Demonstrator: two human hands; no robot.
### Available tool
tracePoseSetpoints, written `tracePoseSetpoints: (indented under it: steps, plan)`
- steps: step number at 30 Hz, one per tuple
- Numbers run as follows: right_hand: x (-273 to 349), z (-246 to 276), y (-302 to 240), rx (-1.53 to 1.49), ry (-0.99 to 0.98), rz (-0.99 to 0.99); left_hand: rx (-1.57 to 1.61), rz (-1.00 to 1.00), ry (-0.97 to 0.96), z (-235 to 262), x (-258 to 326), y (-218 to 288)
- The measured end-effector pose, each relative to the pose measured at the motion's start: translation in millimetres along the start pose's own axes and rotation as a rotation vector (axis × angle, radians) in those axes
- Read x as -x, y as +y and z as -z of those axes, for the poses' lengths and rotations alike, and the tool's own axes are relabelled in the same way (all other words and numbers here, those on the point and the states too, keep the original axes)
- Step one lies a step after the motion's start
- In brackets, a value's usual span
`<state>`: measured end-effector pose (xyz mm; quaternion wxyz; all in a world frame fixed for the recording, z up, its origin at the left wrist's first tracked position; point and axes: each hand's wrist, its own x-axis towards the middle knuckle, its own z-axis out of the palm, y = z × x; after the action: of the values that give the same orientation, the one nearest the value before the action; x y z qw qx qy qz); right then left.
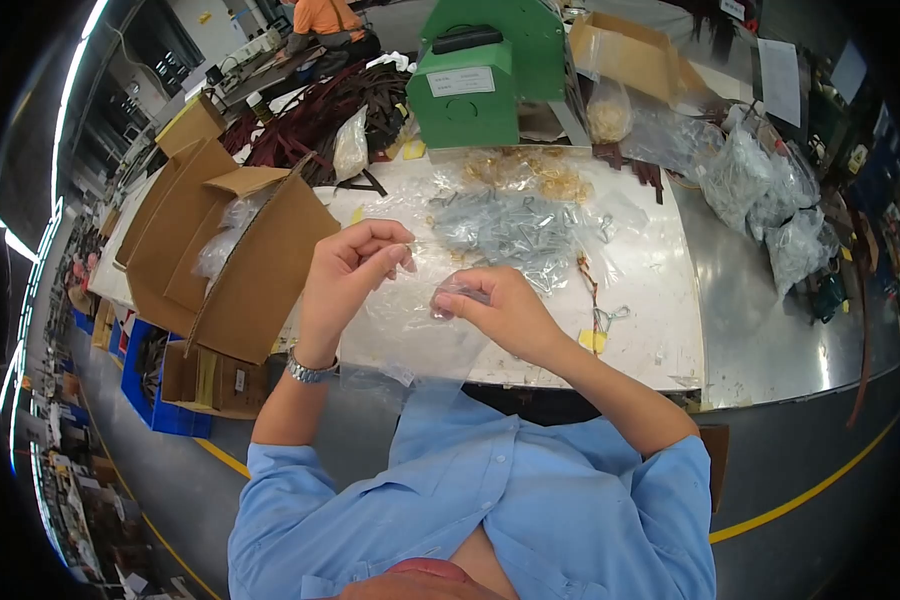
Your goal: Sorting and packaging small metal hardware components into plastic bags.
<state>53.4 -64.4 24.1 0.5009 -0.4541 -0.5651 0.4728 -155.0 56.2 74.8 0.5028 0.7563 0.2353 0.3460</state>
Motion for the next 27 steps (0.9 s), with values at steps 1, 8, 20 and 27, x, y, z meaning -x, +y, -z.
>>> tracePoseSetpoints:
  steps: [1,8,20,27]
  plan:
    - [1,-1,0,0.037,-0.008,0.020,0.001,-0.002,0.004,2,1,6]
    - [10,-7,-36,0.563,-0.057,0.119,-0.150,0.092,-0.287,16,0,34]
    - [48,-24,-34,1.140,-0.103,0.415,-0.087,0.315,-0.160,14,37,34]
    - [64,-35,-37,1.238,0.013,0.570,0.305,0.303,0.078,15,54,5]
